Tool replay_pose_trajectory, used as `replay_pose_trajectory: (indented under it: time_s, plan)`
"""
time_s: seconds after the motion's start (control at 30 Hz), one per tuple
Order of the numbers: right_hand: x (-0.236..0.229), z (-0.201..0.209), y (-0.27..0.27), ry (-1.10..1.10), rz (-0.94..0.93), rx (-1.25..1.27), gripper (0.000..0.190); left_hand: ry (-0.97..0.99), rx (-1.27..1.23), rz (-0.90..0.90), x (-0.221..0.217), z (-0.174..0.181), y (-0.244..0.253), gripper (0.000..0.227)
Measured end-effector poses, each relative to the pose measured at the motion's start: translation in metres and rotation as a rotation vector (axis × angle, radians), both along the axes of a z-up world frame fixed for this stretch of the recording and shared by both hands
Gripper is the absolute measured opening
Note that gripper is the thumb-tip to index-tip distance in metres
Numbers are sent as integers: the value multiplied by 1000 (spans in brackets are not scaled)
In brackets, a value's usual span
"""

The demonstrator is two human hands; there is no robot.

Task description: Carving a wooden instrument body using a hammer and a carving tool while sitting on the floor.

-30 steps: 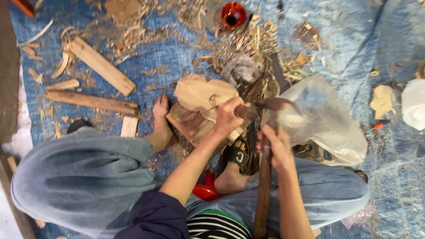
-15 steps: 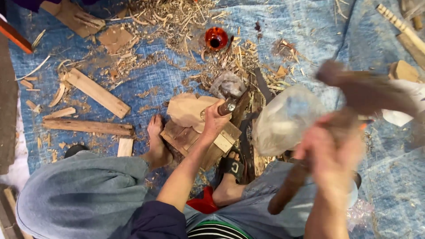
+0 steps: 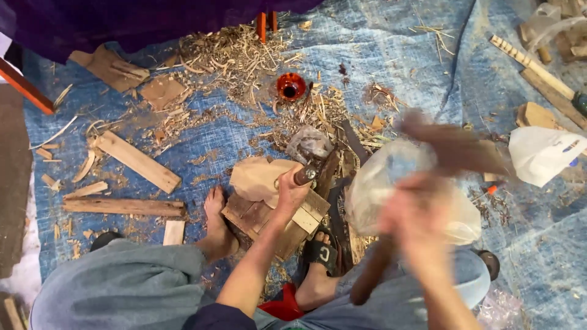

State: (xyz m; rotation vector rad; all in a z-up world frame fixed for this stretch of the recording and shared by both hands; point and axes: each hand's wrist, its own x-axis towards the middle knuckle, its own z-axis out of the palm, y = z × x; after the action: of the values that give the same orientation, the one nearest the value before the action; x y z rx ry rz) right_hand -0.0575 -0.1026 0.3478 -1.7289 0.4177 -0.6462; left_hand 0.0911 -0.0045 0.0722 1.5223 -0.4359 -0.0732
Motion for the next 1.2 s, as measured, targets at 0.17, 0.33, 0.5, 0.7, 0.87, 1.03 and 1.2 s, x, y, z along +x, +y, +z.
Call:
replay_pose_trajectory:
  time_s: [0.17, 0.33, 0.5, 0.7, 0.87, 1.03, 1.2]
  plan:
    - [19, -69, -17, 770, 316, -256, 17, -5, -16, -36, -6, -9, 1, 18]
    - [-18, 8, -23, 340, 180, -88, 31, 112, 16, -46, -4, -23, -6, 18]
    - [-10, 4, -7, 106, -35, -148, 22, 104, 29, -24, -5, -20, -6, 15]
    - [0, -68, -19, 535, 329, -335, 26, 22, 84, 139, -11, -2, -1, 19]
    - [-31, 37, -25, 135, 261, -286, 11, -56, 95, 116, -3, -35, -17, 20]
    - [0, -56, -17, 365, 243, -373, 25, 6, 159, 134, -9, -25, -20, 19]
    - [3, -50, -20, 600, 325, -153, 20, 31, 157, 126, -10, -24, -21, 22]
